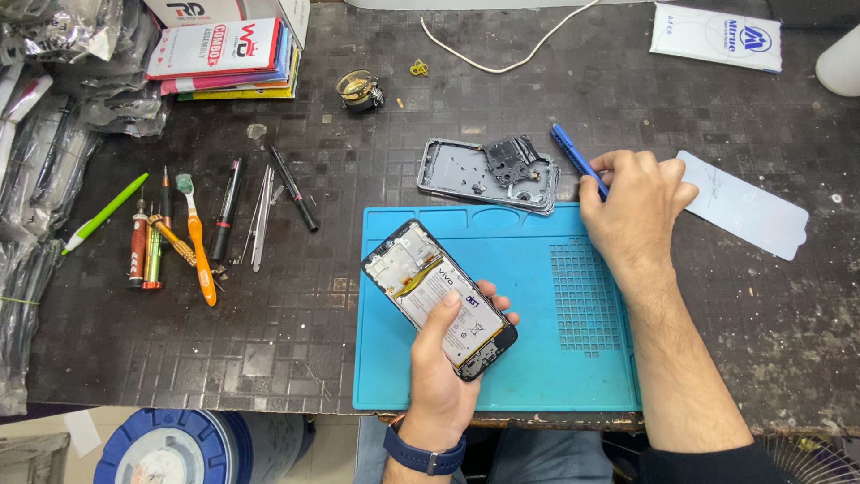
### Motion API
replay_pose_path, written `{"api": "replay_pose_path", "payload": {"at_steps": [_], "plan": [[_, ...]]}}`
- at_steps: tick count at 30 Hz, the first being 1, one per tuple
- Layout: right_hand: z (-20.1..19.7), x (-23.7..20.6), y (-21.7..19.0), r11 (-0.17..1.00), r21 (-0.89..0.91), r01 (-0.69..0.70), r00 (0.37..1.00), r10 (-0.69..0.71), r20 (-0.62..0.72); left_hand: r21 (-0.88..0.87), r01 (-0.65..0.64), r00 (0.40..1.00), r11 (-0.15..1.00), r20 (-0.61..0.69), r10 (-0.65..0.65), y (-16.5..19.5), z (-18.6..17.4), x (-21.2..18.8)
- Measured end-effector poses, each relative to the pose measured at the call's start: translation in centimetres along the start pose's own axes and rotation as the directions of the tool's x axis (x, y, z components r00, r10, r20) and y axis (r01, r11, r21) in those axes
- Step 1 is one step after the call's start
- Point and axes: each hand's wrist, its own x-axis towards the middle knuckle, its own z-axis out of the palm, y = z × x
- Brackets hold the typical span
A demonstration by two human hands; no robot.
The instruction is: The person disassembles a smartphone on a blue anti-static mat, using a screwdriver, spudger, and tweezers to remove screws, pry open the casing, and extract the battery and internal components. The person then places the removed parts on the workbench.
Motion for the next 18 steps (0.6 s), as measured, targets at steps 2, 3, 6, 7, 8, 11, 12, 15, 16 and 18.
{"api": "replay_pose_path", "payload": {"at_steps": [2,3,6,7,8,11,12,15,16,18], "plan": [[-0.2,0.1,-0.3,1.000,0.009,0.009,1.000,-0.008,-0.020,-0.015,-0.013,1.000,1.000,0.022,0.013,0.0,0.1,0.0],[-0.3,0.0,-0.4,1.000,0.013,0.011,1.000,-0.010,-0.028,-0.012,-0.015,1.000,1.000,0.015,0.015,0.0,0.0,0.0],[-1.4,-0.3,0.1,0.996,0.055,0.066,0.979,-0.054,-0.198,0.003,-0.011,1.000,1.000,-0.001,0.011,-0.1,-0.1,0.0],[-1.9,-0.4,0.4,0.974,0.222,0.054,0.976,-0.005,-0.216,0.012,-0.008,1.000,1.000,-0.002,0.008,-0.1,-0.1,0.1],[-2.4,-0.4,0.6,0.922,0.384,0.047,0.973,0.045,-0.225,0.021,-0.007,1.000,1.000,-0.004,0.007,-0.1,0.0,0.2],[-3.2,-0.4,0.9,0.539,0.841,-0.030,0.973,0.209,-0.099,0.030,-0.006,1.000,1.000,0.027,0.005,-0.1,0.0,0.2],[-3.5,-0.3,0.9,0.348,0.935,-0.065,0.970,0.243,-0.023,0.036,-0.005,1.000,0.999,0.017,0.005,-0.1,-0.1,0.2],[-4.5,-0.4,1.2,-0.022,0.998,-0.058,0.975,0.212,0.061,0.046,0.003,1.000,0.999,-0.001,-0.003,-0.2,-0.1,0.1],[-4.7,-0.4,1.0,-0.042,0.996,-0.076,0.972,0.221,0.084,0.043,0.001,1.000,0.999,0.000,-0.001,-0.2,-0.2,0.2],[-5.1,-0.3,0.7,-0.081,0.991,-0.109,0.964,0.235,0.125,0.039,0.000,1.000,0.999,0.005,0.000,-0.2,-0.1,0.3]]}}
